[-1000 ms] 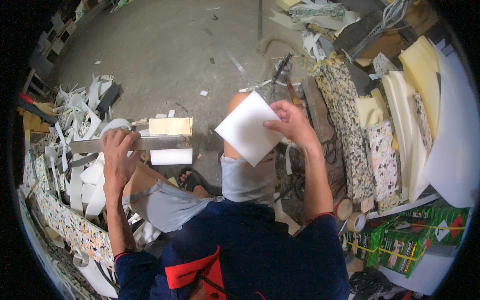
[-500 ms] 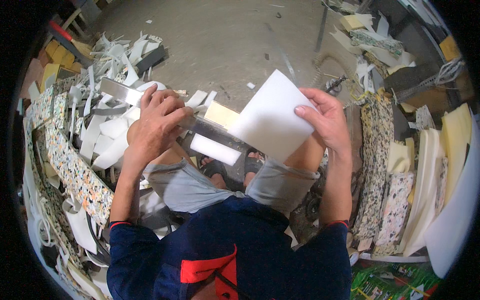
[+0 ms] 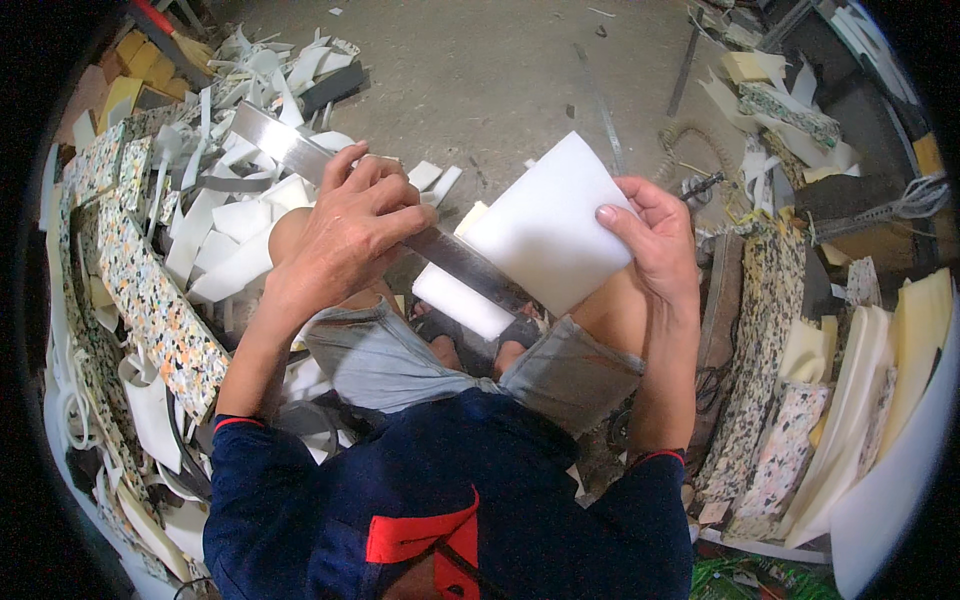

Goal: The person sits on the floor and assembles small rectangular blocks by applying adhesive and pressing them together. The person uses a spray gun to apply adhesive to the block surfaces and then joins them to form a larger composite block.

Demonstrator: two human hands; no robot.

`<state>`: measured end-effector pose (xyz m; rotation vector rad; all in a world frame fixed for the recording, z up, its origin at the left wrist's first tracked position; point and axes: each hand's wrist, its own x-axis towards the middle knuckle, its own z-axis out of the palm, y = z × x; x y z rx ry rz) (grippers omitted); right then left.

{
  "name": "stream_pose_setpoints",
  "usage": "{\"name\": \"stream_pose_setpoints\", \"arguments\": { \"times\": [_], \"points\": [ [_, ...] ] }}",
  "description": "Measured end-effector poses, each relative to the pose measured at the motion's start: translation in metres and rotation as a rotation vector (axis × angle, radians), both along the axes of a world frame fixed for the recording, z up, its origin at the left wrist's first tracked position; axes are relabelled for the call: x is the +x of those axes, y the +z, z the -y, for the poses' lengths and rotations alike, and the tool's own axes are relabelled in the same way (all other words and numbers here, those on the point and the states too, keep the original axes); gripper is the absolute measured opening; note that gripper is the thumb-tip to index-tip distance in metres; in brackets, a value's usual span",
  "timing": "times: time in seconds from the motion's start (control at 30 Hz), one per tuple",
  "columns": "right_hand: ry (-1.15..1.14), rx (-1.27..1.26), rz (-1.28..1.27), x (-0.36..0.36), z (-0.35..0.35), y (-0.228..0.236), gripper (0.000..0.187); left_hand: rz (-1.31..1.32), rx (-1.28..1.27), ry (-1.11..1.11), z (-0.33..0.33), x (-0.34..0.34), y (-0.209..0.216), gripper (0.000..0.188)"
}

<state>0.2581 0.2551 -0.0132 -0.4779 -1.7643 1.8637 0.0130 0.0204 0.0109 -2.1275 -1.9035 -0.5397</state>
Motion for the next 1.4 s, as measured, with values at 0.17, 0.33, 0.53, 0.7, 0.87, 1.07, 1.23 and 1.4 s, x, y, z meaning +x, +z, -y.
{"name": "stream_pose_setpoints", "arguments": {
  "times": [0.17, 0.33, 0.53, 0.7, 0.87, 1.07, 1.23, 1.4],
  "points": [
    [-0.012, -0.008, 0.0, -0.003, 0.001, -0.001, 0.028, -0.015, -0.004, 0.007, 0.001, -0.002, -0.004, 0.046],
    [-0.009, 0.001, 0.014, -0.005, 0.0, -0.002, 0.028, -0.021, -0.005, 0.012, 0.0, -0.002, -0.004, 0.043],
    [-0.012, 0.016, 0.025, -0.008, 0.001, -0.001, 0.027, -0.028, 0.006, 0.017, -0.001, -0.002, -0.007, 0.038],
    [-0.003, 0.016, 0.024, -0.01, 0.002, -0.001, 0.026, -0.015, 0.014, 0.013, -0.001, -0.002, -0.007, 0.036],
    [-0.007, 0.034, 0.055, -0.012, 0.004, 0.0, 0.026, -0.019, 0.014, 0.012, -0.001, -0.001, -0.006, 0.034],
    [-0.032, 0.122, 0.127, -0.012, 0.007, 0.003, 0.025, -0.045, 0.002, 0.012, 0.001, -0.001, -0.005, 0.034],
    [-0.04, 0.151, 0.151, -0.012, 0.013, 0.006, 0.023, -0.028, 0.005, 0.017, 0.004, 0.0, -0.001, 0.033],
    [-0.013, 0.142, 0.156, -0.01, 0.01, 0.0, 0.022, -0.043, 0.033, 0.011, 0.005, 0.005, 0.006, 0.018]
  ]
}}
